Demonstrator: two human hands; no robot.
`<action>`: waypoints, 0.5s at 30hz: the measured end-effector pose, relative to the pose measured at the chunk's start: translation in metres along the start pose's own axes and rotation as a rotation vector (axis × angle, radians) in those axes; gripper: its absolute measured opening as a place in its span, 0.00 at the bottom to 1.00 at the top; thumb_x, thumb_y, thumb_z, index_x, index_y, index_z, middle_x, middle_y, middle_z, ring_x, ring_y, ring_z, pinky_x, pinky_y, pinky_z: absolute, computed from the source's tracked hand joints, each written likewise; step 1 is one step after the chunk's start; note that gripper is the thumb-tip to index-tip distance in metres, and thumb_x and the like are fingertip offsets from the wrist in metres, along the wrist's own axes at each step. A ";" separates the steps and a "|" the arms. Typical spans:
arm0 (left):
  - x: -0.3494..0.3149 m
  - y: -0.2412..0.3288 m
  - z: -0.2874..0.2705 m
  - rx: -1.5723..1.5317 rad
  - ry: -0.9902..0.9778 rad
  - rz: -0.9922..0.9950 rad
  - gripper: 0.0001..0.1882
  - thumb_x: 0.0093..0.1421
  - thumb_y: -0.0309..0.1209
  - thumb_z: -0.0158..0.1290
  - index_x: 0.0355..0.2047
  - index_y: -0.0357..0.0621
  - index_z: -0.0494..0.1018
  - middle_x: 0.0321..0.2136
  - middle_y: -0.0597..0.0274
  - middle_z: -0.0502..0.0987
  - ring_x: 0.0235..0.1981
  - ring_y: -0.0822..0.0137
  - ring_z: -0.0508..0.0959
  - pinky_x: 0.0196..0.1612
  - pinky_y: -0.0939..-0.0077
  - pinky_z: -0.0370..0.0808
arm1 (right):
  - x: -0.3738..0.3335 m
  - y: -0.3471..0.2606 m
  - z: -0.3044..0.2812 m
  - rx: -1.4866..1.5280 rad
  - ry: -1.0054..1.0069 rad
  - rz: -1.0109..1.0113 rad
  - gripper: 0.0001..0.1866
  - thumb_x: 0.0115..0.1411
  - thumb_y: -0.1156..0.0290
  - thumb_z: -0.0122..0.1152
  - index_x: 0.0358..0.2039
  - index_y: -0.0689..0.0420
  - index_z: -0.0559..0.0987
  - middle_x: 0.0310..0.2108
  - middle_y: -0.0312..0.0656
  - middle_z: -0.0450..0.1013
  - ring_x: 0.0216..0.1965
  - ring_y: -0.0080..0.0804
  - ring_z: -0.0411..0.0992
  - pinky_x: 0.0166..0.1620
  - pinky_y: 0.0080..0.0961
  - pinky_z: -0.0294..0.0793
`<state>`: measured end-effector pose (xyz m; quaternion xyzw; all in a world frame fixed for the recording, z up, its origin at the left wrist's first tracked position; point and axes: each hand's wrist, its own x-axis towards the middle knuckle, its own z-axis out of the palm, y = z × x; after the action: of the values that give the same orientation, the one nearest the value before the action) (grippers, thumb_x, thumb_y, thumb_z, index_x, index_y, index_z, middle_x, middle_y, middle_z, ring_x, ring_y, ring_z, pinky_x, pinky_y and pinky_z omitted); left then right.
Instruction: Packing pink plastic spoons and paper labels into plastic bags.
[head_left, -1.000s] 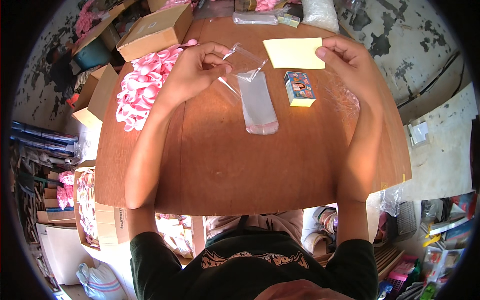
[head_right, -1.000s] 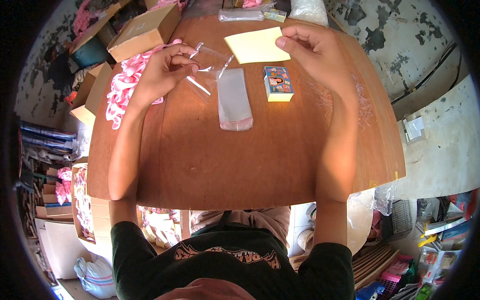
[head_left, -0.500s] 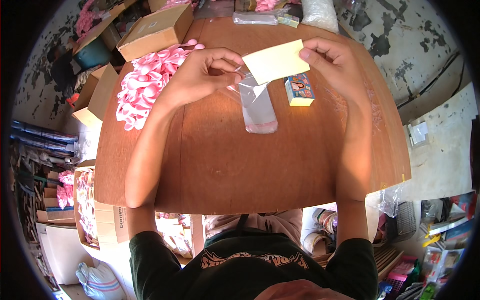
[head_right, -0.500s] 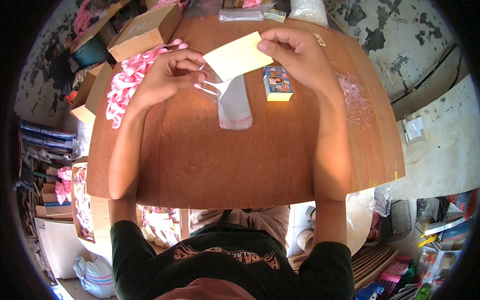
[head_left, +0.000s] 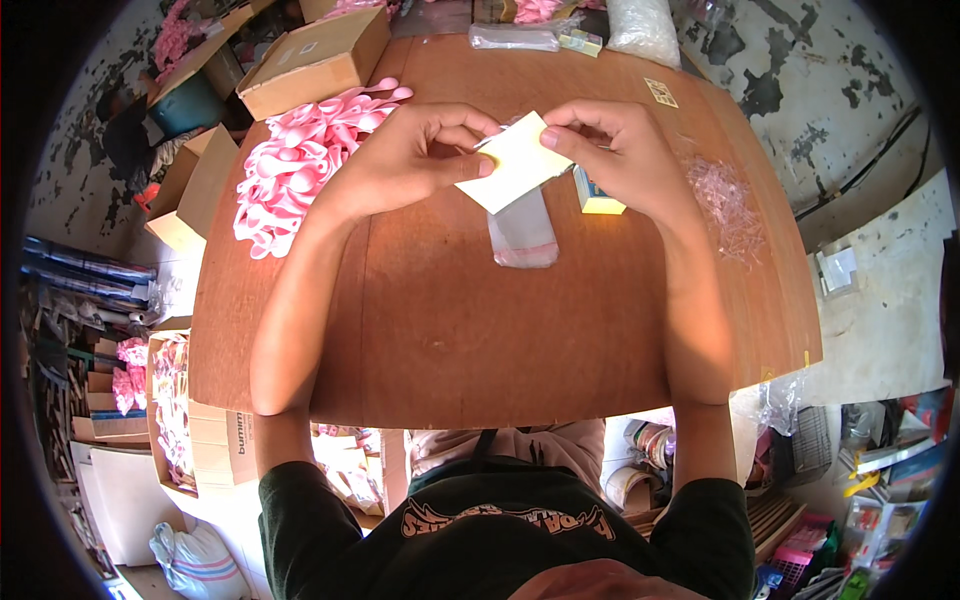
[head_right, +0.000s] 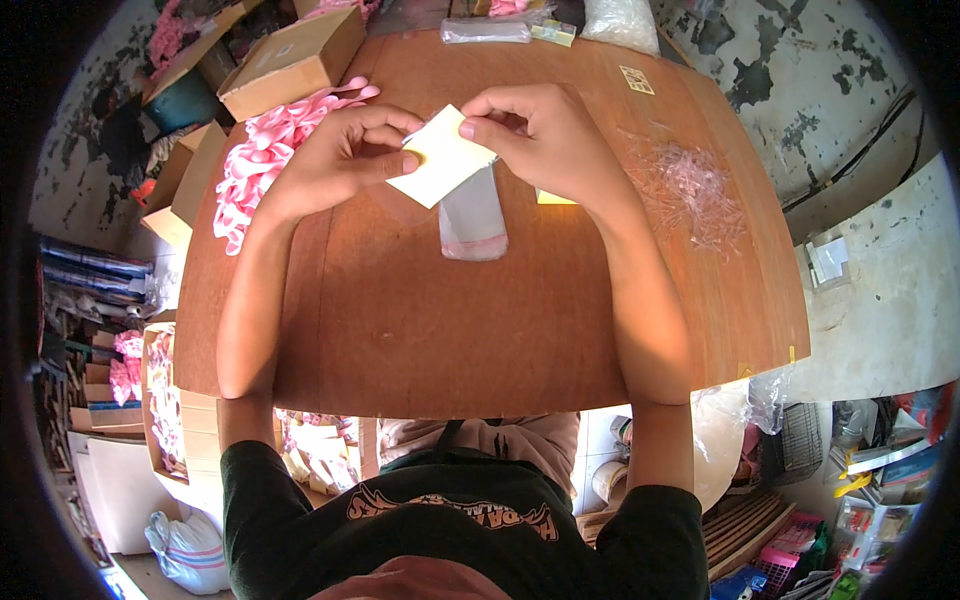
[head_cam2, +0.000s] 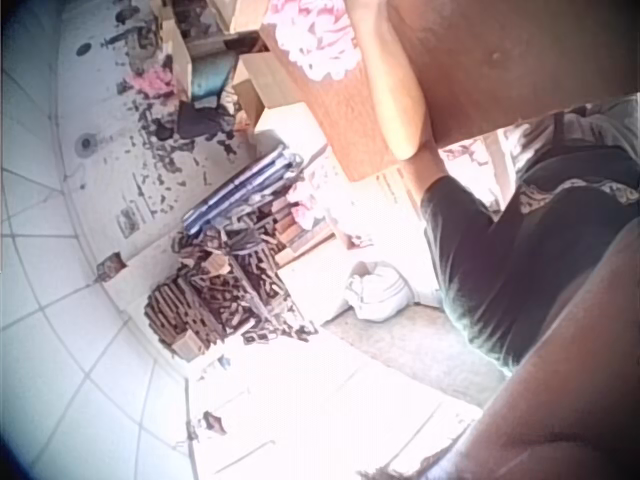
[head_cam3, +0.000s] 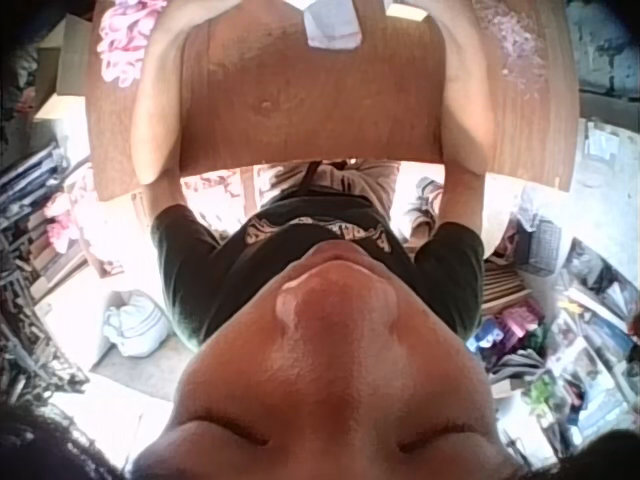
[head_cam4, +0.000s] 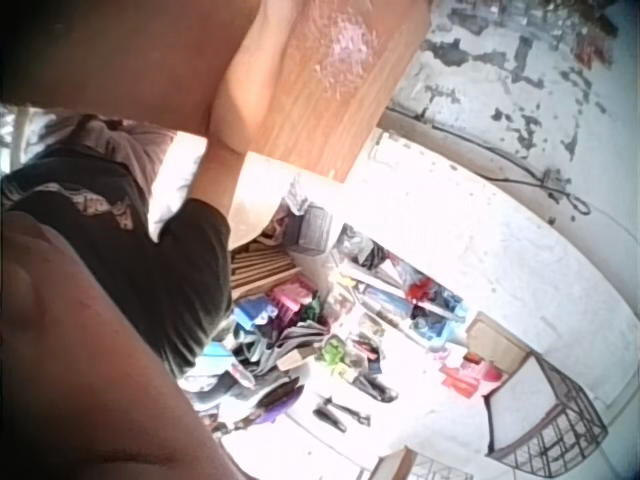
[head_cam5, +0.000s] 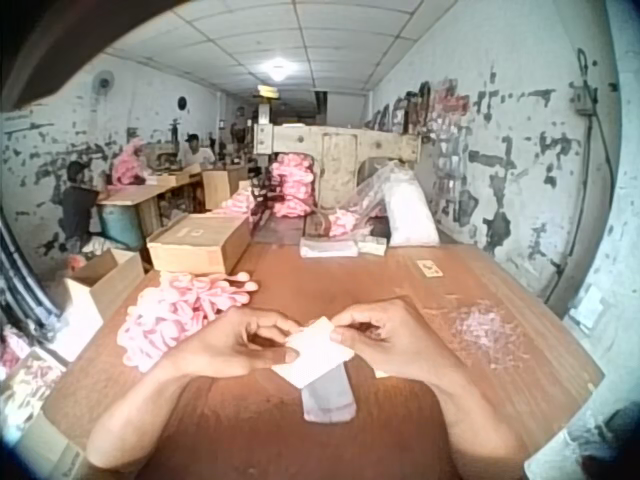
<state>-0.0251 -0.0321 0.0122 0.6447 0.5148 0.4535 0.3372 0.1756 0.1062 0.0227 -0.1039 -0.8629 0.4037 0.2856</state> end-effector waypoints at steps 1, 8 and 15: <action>0.000 0.002 0.001 -0.003 0.017 0.019 0.16 0.59 0.25 0.58 0.47 0.32 0.72 0.32 0.60 0.81 0.34 0.76 0.77 0.40 0.81 0.73 | 0.001 0.002 0.003 -0.017 0.066 -0.071 0.07 0.59 0.72 0.63 0.34 0.62 0.82 0.24 0.32 0.75 0.24 0.14 0.68 0.28 0.15 0.67; -0.002 0.002 -0.011 0.054 -0.049 -0.038 0.14 0.61 0.29 0.57 0.43 0.31 0.75 0.33 0.59 0.82 0.33 0.76 0.77 0.41 0.81 0.72 | 0.002 -0.010 0.014 0.086 0.234 -0.096 0.06 0.57 0.74 0.65 0.32 0.63 0.82 0.27 0.35 0.78 0.27 0.15 0.72 0.32 0.14 0.71; -0.003 0.008 -0.008 0.098 0.038 0.006 0.13 0.61 0.28 0.57 0.43 0.31 0.76 0.35 0.57 0.82 0.35 0.76 0.78 0.43 0.81 0.72 | 0.001 -0.012 0.014 0.241 0.130 -0.021 0.09 0.58 0.73 0.65 0.37 0.64 0.80 0.29 0.37 0.79 0.31 0.16 0.73 0.36 0.16 0.72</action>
<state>-0.0300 -0.0372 0.0216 0.6532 0.5408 0.4409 0.2939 0.1673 0.0899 0.0248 -0.0859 -0.7889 0.4938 0.3555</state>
